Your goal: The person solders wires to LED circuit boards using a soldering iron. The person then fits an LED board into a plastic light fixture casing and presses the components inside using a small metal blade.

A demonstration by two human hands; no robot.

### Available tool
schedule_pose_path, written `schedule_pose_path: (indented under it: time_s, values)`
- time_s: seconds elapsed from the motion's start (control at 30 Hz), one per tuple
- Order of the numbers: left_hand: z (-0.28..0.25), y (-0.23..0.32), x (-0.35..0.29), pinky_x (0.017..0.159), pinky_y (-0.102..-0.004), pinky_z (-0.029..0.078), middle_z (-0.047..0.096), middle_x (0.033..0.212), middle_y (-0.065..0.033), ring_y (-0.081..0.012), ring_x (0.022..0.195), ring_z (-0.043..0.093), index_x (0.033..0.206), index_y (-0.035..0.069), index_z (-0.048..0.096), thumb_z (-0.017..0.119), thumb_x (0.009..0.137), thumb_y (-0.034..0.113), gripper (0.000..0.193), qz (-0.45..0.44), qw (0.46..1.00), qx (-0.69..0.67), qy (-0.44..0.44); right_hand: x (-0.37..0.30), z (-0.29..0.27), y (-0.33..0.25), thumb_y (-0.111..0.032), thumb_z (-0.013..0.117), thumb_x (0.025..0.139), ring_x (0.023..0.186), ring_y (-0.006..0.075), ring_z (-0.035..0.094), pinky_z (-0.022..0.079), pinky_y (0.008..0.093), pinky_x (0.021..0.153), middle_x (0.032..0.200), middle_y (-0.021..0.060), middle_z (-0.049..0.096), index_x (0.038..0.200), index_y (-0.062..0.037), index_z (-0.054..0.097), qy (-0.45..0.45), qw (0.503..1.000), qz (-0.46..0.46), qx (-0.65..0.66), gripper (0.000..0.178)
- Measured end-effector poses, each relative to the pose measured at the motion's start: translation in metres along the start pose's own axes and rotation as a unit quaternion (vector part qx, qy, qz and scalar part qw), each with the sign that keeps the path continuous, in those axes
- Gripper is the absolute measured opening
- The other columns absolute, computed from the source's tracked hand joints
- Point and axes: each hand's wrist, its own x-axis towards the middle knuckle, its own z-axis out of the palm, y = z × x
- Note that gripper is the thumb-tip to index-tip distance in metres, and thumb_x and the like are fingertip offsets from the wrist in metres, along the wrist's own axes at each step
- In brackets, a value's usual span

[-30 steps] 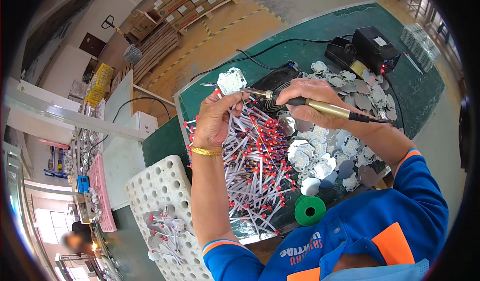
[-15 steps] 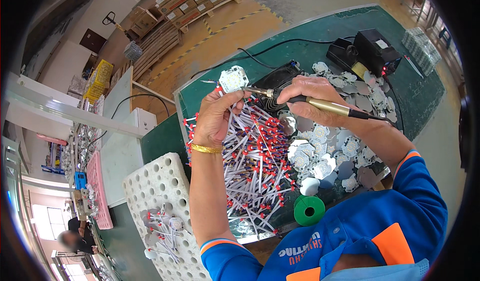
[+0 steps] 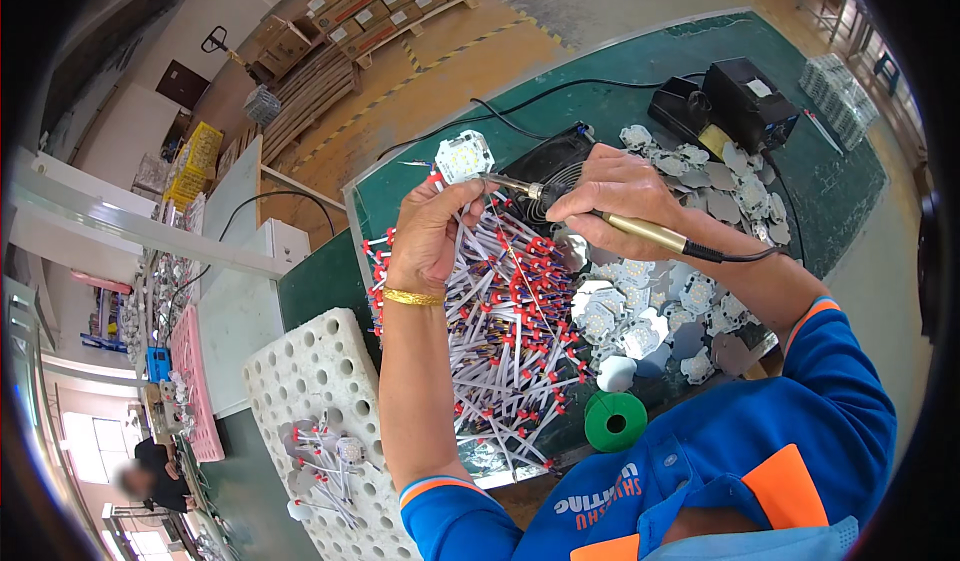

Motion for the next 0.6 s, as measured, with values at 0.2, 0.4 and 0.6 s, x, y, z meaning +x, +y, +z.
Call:
schedule_pose_path:
  time_s: [0.2,0.4,0.6]
  values:
    - [-0.001,0.0,-0.001,0.055,-0.0203,0.044,0.067,0.081,-0.0075,-0.0077,0.063,0.056,0.09,0.0,0.064,0.064,0.079,0.005,0.012,-0.016,1.0,-0.015,0.003,-0.003,-0.005,0.0,-0.015,0.061,0.082,0.07,0.0191,0.055,0.044,0.0332,0.065,0.077,0.0036,0.065,0.092,-0.0092,0.067,0.012,0.996,0.052,0.072,0.012]
    - [-0.005,-0.002,0.001,0.057,-0.0195,0.046,0.067,0.084,-0.0095,-0.0078,0.064,0.056,0.091,-0.002,0.064,0.063,0.079,0.004,0.013,-0.039,0.999,-0.03,-0.01,-0.003,-0.01,-0.003,-0.017,0.06,0.084,0.072,0.0199,0.056,0.045,0.0321,0.068,0.083,0.0049,0.067,0.093,-0.0089,0.067,0.006,0.993,0.056,0.1,0.014]
    - [-0.009,-0.002,0.0,0.059,-0.0193,0.047,0.067,0.086,-0.0109,-0.008,0.065,0.056,0.093,-0.002,0.063,0.063,0.079,0.004,0.015,-0.044,0.998,-0.043,-0.016,-0.005,-0.011,-0.003,-0.019,0.059,0.085,0.074,0.0198,0.057,0.046,0.0322,0.071,0.084,0.0045,0.067,0.094,-0.009,0.067,0.002,0.991,0.085,0.104,0.015]
